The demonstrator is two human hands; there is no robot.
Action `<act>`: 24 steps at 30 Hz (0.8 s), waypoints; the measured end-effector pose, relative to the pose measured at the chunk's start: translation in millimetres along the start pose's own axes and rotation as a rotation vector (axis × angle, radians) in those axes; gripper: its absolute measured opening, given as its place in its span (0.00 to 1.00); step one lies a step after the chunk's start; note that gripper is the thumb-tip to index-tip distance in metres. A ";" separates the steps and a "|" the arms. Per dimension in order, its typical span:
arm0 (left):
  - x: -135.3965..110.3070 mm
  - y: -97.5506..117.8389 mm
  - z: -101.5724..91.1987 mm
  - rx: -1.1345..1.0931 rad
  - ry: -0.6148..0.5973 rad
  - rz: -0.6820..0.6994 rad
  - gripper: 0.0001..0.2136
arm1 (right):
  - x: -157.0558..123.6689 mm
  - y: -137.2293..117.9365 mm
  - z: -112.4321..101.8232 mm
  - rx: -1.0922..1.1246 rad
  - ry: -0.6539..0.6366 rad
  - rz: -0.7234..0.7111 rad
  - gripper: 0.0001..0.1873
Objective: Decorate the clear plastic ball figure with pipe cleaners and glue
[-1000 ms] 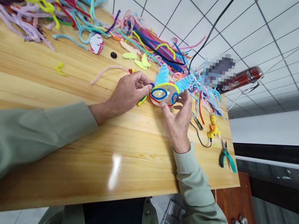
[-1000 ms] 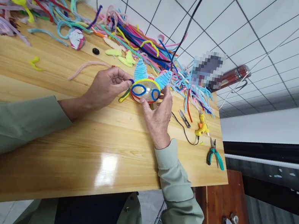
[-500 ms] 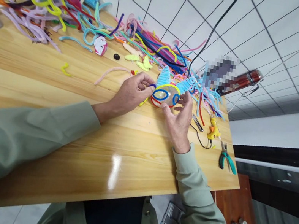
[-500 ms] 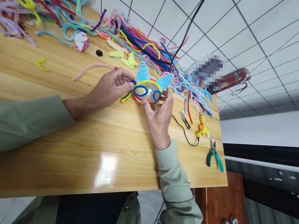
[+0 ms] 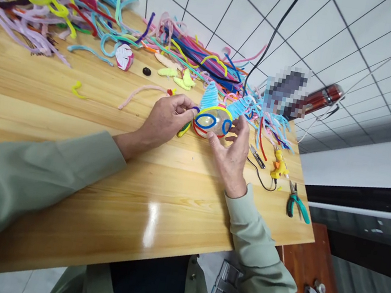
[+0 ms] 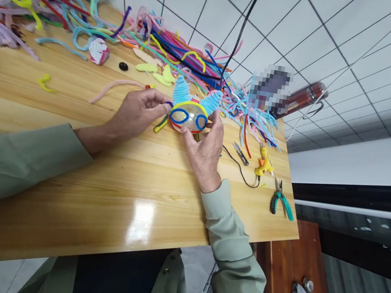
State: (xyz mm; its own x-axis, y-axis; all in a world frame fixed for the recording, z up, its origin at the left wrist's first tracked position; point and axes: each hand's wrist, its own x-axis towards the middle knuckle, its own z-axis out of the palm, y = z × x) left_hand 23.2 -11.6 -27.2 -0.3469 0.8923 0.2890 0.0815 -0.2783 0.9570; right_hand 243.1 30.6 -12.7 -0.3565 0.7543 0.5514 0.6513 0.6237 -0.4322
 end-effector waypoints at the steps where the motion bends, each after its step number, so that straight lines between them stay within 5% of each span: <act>1: 0.0 0.6 -0.2 -0.004 -0.004 -0.005 0.03 | 0.3 -0.2 -0.2 -0.001 -0.003 0.004 0.49; 13: -1.0 7.6 -0.7 -0.008 -0.051 -0.064 0.03 | -2.7 4.2 2.0 0.032 0.011 -0.018 0.49; 19: -4.4 8.9 -12.6 -0.018 0.062 -0.058 0.04 | -3.4 2.8 5.7 0.066 0.006 -0.009 0.50; 24: -7.9 11.7 -21.4 0.124 0.041 -0.020 0.08 | -2.3 -4.6 9.8 0.054 0.013 0.028 0.51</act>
State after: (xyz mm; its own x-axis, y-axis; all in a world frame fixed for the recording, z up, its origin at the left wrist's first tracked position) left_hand 6.9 -29.5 -18.7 -0.3873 0.8811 0.2715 0.1886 -0.2125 0.9588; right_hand 234.3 28.0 -19.0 -0.3298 0.7691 0.5475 0.6236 0.6129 -0.4853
